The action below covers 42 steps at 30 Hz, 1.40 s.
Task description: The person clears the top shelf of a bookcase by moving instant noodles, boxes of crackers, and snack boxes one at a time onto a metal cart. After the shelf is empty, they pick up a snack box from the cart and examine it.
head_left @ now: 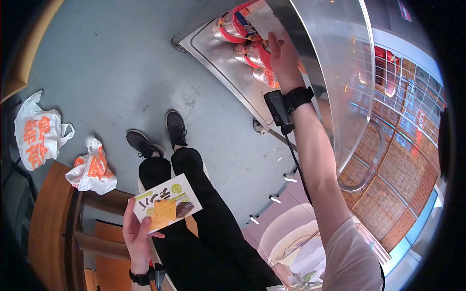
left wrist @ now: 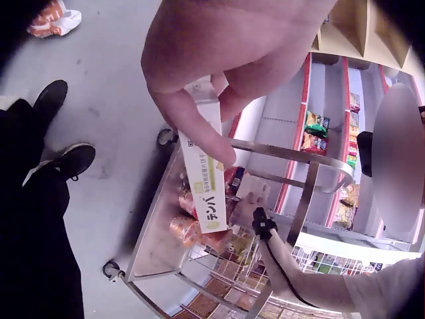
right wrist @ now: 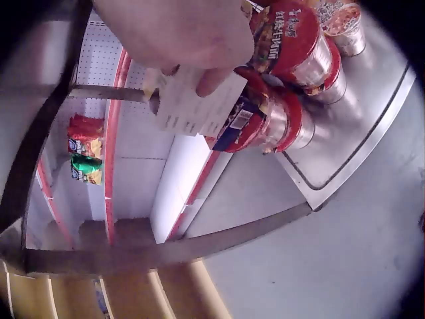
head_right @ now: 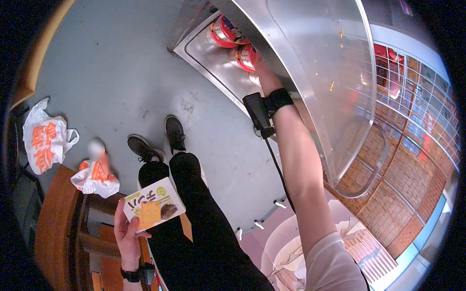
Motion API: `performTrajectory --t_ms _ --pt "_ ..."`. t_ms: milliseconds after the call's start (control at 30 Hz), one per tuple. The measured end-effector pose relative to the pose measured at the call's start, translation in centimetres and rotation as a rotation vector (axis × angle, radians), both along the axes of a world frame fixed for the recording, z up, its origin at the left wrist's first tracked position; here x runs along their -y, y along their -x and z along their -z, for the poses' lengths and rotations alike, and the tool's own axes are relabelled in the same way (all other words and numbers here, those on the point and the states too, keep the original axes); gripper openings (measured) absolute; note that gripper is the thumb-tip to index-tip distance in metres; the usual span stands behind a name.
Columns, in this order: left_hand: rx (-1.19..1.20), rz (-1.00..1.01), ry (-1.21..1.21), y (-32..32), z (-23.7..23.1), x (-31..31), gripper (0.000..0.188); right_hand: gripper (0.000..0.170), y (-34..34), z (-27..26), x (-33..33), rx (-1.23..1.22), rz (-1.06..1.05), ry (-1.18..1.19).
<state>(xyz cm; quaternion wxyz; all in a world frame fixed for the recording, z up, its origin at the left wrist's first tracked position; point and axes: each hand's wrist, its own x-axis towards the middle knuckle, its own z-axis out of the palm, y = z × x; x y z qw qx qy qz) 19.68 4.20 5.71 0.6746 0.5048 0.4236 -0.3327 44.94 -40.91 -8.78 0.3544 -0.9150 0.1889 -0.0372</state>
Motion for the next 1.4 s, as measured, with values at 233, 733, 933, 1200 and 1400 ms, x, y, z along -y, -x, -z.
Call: performTrajectory --t_ms 233,733,933,1200,1400 --pt "0.044 -0.032 0.015 0.3 0.2 0.0 0.061 0.028 3.4 0.7 -3.0 -0.033 0.421 -0.618" --pt "-0.025 -0.020 0.137 -0.7 -0.2 1.1 0.052 0.049 18.5 -7.8 -16.0 -0.792 -0.614 -1.151" --pt "0.007 0.028 0.122 -0.3 0.4 0.8 0.041 0.046 13.2 -7.9 -8.6 -0.132 0.393 -1.174" --pt "-0.042 0.070 0.006 0.3 -0.9 0.8 0.032 0.038 8.6 -0.4 -1.0 0.195 0.322 -0.535" --pt "-0.069 0.042 -0.016 1.6 -1.2 0.1 0.025 0.038 8.3 1.8 1.4 0.156 0.321 -0.307"
